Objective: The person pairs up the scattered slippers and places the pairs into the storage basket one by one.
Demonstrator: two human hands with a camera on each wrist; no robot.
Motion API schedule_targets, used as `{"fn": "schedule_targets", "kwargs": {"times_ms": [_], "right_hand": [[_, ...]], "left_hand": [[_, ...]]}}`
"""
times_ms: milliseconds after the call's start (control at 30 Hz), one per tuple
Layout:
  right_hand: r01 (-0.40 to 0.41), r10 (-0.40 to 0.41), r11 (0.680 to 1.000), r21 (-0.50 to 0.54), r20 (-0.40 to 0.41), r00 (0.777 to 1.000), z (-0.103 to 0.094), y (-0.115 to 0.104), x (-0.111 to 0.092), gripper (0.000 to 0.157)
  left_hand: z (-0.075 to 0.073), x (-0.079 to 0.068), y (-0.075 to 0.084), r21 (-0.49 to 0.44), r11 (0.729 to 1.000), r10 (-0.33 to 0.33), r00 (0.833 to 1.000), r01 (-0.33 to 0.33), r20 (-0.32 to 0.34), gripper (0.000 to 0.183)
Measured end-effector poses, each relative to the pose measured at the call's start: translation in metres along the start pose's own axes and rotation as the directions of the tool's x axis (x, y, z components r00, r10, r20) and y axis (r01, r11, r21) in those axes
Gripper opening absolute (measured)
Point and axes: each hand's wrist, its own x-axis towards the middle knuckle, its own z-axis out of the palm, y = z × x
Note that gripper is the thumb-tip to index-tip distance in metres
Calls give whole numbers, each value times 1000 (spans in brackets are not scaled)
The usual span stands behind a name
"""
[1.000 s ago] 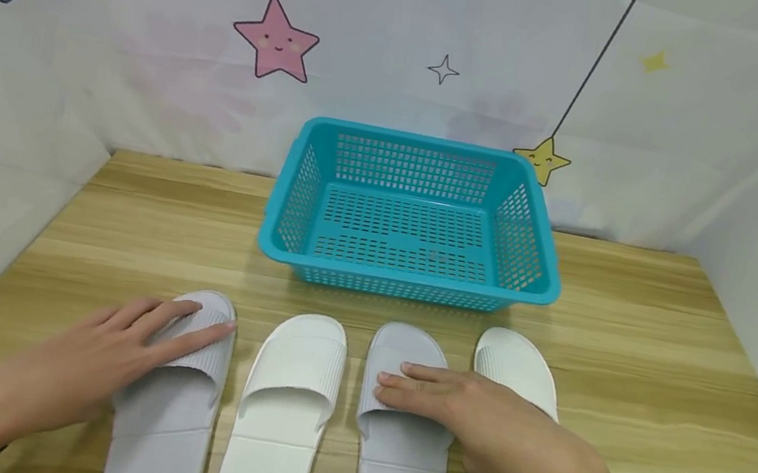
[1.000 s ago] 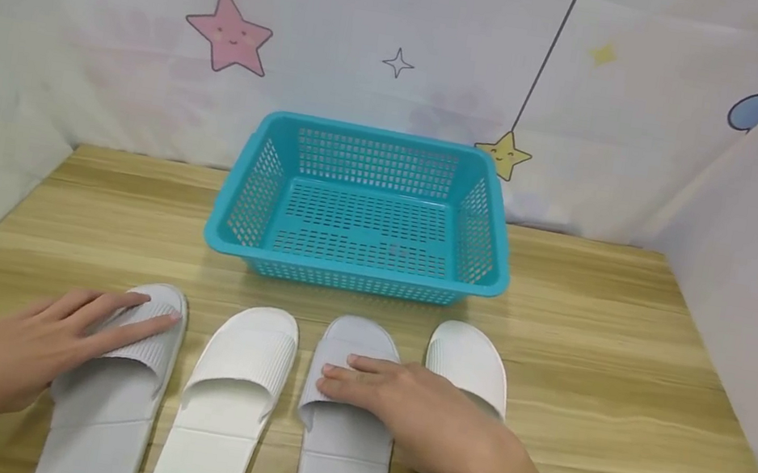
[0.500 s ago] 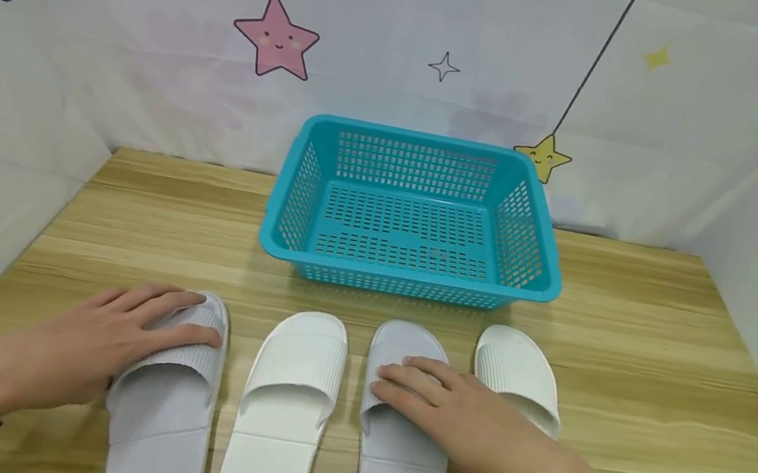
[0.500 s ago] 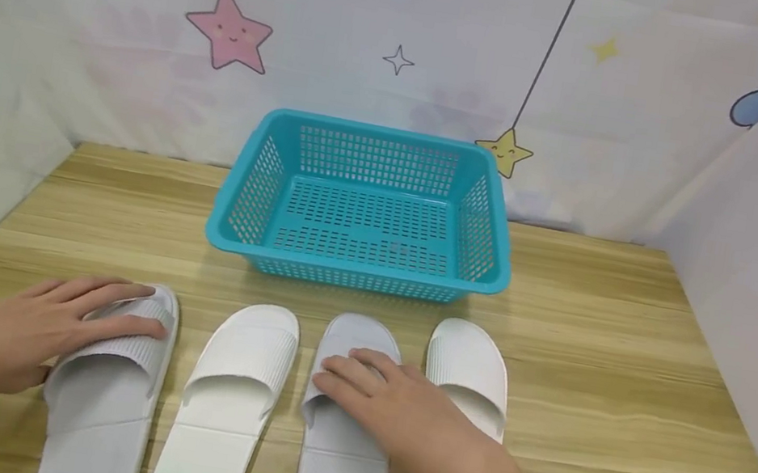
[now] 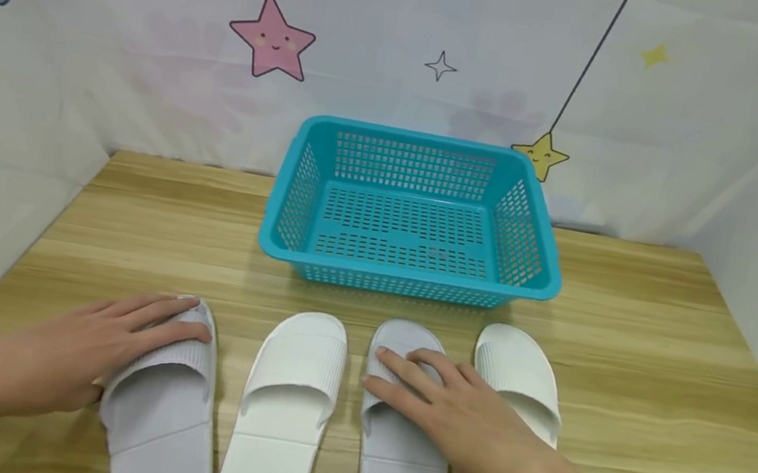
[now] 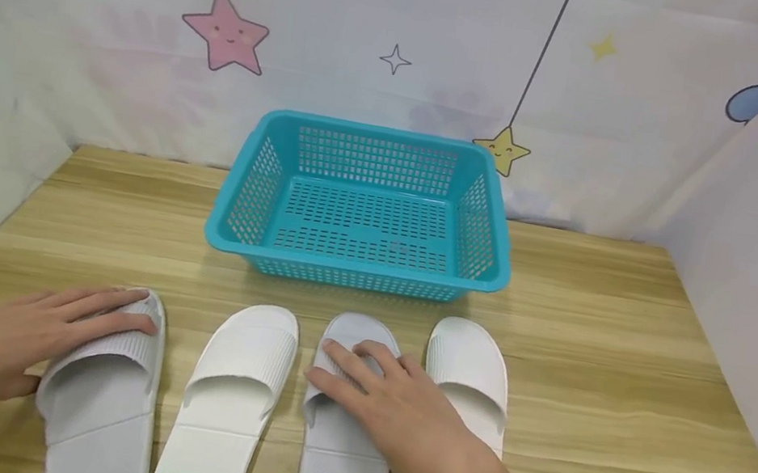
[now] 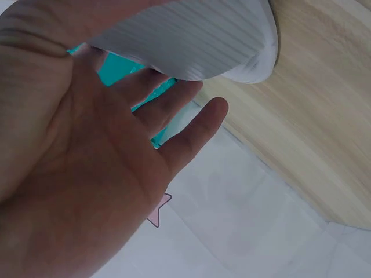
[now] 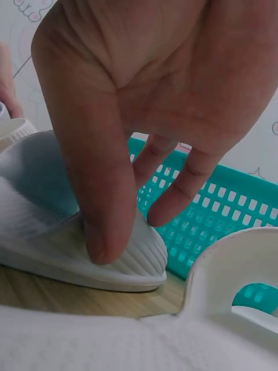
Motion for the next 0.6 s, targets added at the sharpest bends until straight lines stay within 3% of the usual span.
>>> {"fn": "schedule_targets", "kwargs": {"times_ms": [167,433,600], "right_hand": [[-2,2,1000,-26,-17,1000,5,0,2,105],[-6,-3,988,-155,-61,998,9,-5,5,87],[-2,-5,986,-164,-40,999,6,-4,6,89]], "left_hand": [[0,-2,-4,-44,999,8,1000,-8,-4,125],[-1,-11,-12,-46,999,23,999,-25,-34,131],[-4,-14,-12,-55,998,9,999,-12,-51,125]]}}
